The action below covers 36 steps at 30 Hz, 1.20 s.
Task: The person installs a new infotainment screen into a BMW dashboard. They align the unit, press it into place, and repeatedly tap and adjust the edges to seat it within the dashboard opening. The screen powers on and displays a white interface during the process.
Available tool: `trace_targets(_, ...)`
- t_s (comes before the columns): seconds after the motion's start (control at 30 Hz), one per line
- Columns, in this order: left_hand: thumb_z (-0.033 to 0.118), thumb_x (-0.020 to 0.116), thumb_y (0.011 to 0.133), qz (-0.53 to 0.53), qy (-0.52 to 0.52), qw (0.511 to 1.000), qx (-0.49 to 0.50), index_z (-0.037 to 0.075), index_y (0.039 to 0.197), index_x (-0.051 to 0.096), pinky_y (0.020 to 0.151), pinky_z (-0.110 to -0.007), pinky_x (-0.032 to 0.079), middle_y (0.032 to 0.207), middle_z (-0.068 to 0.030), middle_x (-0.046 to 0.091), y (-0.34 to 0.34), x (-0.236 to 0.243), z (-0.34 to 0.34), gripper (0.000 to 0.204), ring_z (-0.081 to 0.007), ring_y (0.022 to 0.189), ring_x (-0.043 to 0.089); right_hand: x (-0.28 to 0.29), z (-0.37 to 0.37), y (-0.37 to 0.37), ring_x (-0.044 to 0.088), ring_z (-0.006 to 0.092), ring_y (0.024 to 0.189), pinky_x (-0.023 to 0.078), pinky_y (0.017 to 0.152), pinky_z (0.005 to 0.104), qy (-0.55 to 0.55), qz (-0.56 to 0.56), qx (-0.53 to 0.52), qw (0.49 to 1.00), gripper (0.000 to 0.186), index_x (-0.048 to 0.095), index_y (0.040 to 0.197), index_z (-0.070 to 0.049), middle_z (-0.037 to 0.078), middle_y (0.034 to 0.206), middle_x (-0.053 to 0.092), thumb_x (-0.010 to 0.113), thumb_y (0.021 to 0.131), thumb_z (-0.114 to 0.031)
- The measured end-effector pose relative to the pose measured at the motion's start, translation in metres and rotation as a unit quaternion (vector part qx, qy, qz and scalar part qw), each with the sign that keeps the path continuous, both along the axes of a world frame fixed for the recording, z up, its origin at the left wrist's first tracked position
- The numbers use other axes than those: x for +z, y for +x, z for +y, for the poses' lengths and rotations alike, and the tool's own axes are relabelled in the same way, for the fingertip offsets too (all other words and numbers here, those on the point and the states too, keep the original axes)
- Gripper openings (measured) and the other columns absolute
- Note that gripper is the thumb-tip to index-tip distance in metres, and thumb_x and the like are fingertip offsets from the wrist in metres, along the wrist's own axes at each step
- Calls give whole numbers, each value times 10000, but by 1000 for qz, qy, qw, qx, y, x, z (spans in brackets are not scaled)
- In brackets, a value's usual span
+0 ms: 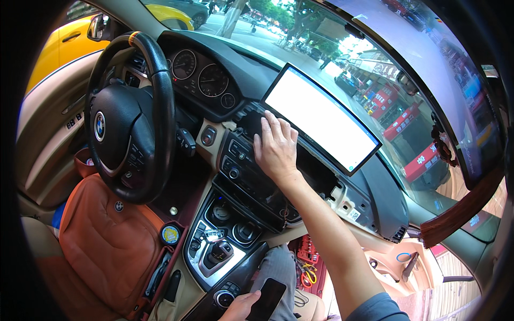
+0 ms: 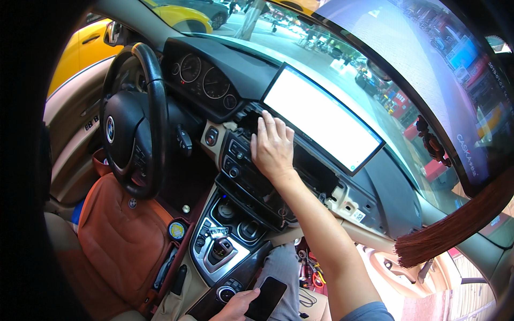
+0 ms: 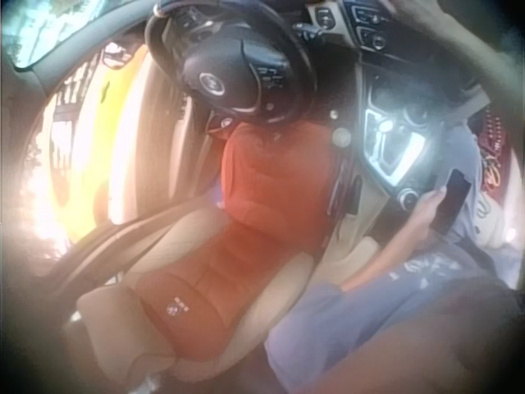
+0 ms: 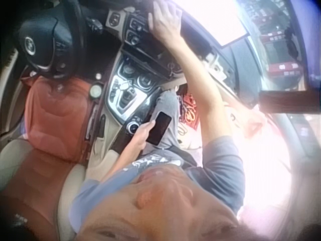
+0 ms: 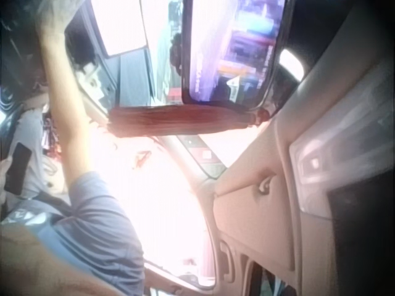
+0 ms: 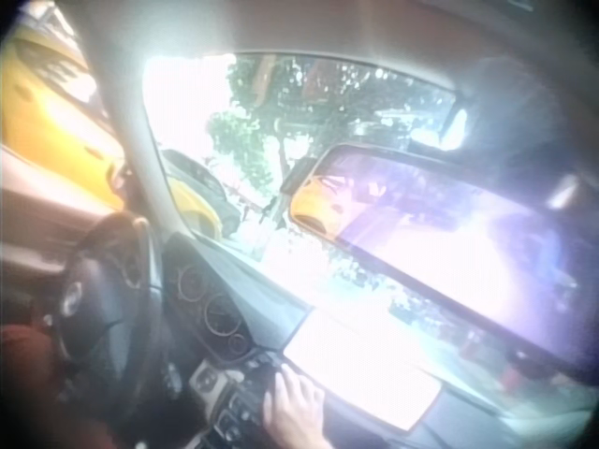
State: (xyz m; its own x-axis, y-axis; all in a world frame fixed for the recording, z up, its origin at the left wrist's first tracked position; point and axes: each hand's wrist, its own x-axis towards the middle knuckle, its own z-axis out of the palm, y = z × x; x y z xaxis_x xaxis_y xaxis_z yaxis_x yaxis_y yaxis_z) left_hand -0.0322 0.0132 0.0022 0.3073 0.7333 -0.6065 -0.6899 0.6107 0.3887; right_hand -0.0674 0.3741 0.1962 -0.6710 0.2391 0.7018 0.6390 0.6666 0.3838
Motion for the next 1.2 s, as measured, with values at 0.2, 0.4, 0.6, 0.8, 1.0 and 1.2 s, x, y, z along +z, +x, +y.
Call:
trace_targets(0.2, 333, 637, 1040, -7, 6, 1000, -4, -49, 1218, 680, 902, -310, 505, 1115, -79, 723, 2, -6, 2, 423, -175, 1018, 672, 2, -3, 1, 553, 294, 1179, 410, 950, 412, 21, 16, -12, 1000, 454, 651, 1272, 48, 151, 1363, 597, 674, 894, -202)
trace_targets(0.4, 349, 644, 1035, 8, 8, 1000, 1, -44, 1189, 691, 882, -308, 506, 1086, -70, 724, 2, -4, 0, 425, -167, 988, 671, 2, -5, 0, 534, 315, 1204, 406, 982, 444, -7, 33, 9, 999, 456, 644, 1268, 44, 146, 1344, 585, 706, 870, -169)
trace_targets(0.6, 335, 630, 1044, -10, 14, 1000, 5, -43, 1186, 693, 871, -308, 519, 1082, -74, 729, 2, -8, 1, 408, -172, 980, 682, 1, -4, 0, 530, 315, 1234, 395, 1008, 456, 4, 34, 6, 999, 462, 643, 1269, 42, 150, 1362, 578, 713, 859, -160)
trace_targets(0.8, 320, 616, 1053, -25, 17, 999, 12, -39, 1179, 697, 856, -306, 531, 1077, -76, 738, 5, -13, 0, 389, -174, 970, 694, 0, -3, 1, 540, 303, 1230, 389, 1013, 458, 4, 26, 1, 1000, 447, 655, 1254, 41, 153, 1353, 598, 713, 857, -157)
trace_targets(1.0, 320, 618, 1052, -23, 20, 999, 10, -38, 1181, 697, 864, -308, 530, 1084, -79, 738, 6, -16, 0, 389, -177, 975, 693, -1, -2, 2, 557, 298, 1197, 388, 1000, 447, 15, 16, -7, 1000, 440, 656, 1244, 46, 154, 1346, 611, 711, 857, -155)
trace_targets(1.2, 316, 631, 1044, -10, 22, 1000, 11, -42, 1197, 694, 892, -309, 518, 1118, -87, 731, 4, -16, 1, 394, -181, 1008, 683, 10, 0, -5, 584, 327, 1171, 435, 976, 440, 9, 26, -9, 1000, 539, 580, 1336, 71, 193, 1348, 604, 695, 863, -159)
